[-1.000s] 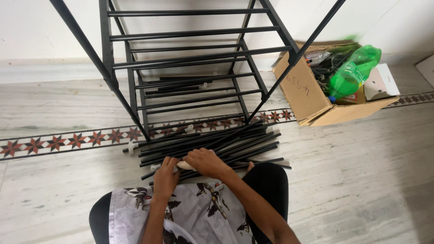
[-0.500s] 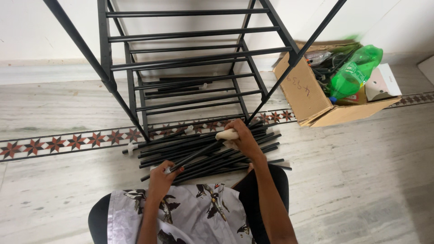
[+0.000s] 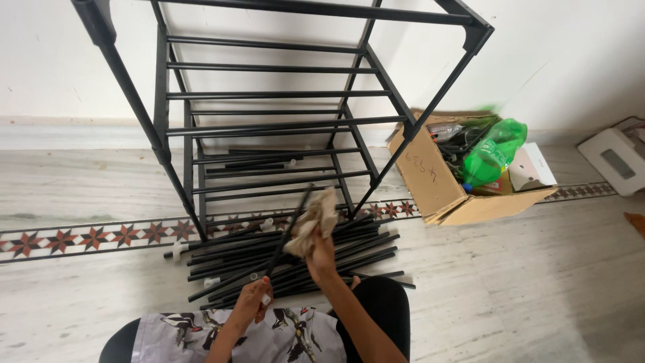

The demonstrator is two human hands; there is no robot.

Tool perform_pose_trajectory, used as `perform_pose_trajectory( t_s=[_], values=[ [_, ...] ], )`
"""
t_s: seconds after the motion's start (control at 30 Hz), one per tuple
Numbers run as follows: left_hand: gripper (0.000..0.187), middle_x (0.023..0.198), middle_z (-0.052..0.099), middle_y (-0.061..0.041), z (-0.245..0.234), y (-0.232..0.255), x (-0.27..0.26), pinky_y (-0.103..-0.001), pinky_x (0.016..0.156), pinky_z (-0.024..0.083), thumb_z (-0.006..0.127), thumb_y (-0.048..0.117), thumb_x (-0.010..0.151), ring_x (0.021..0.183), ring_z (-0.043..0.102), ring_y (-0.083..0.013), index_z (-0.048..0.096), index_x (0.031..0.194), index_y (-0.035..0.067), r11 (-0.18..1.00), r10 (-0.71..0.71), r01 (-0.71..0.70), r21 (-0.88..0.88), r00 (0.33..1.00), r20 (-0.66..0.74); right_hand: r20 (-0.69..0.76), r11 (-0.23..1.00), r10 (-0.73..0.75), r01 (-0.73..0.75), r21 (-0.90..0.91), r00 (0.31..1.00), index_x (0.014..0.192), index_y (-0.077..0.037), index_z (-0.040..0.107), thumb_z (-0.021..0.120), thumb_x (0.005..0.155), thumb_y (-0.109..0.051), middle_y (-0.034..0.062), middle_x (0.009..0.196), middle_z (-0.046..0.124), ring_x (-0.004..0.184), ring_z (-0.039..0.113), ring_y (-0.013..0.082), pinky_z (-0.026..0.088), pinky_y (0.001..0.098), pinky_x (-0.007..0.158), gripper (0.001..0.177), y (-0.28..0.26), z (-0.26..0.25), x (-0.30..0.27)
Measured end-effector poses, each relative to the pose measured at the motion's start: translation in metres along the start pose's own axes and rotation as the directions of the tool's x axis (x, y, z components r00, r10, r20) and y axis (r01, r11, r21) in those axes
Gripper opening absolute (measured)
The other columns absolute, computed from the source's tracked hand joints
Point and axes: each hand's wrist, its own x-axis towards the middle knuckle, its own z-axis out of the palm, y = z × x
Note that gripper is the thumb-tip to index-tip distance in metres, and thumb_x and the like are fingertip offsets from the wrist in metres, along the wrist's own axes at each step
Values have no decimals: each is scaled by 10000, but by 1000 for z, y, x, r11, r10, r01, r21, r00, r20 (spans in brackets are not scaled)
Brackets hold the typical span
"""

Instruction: The person sits on the floor and assembles a black metal rack by inserting rods into white plastic connectors. They wipe the rods with a cloth, connect them to the connectors, and place the assembled sections into the rack frame.

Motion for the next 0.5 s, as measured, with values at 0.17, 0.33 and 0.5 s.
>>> perform_pose_trajectory(
  t_s=[0.17,0.33,0.5],
  values=[
    [486,529,420,7,-13,-11,12,-269,382,277,418,484,1042,397,320,-83,684,985,82,998,46,-36,55,983,-180,367,841,189,43,-540,911,1485,7,399,501,1090,-298,175,1228,585,1029,571,253,513,397,857,510,41,32,-47],
    [322,826,692,20,-6,-28,6,-335,675,581,507,311,1024,742,694,-171,639,1097,27,912,348,-310,270,931,-106,546,884,135,149,-444,827,1592,-110,130,433,1110,-418,35,1417,476,1316,509,129,445,306,1094,648,43,57,-75],
    [387,670,584,-25,23,-11,-16,-369,607,468,526,373,1031,616,577,-194,648,939,17,763,272,-193,617,962,-35,228,996,68,-54,-66,971,1333,-66,444,534,1056,-381,36,901,540,809,588,164,558,365,734,429,19,46,-37]
  ],
)
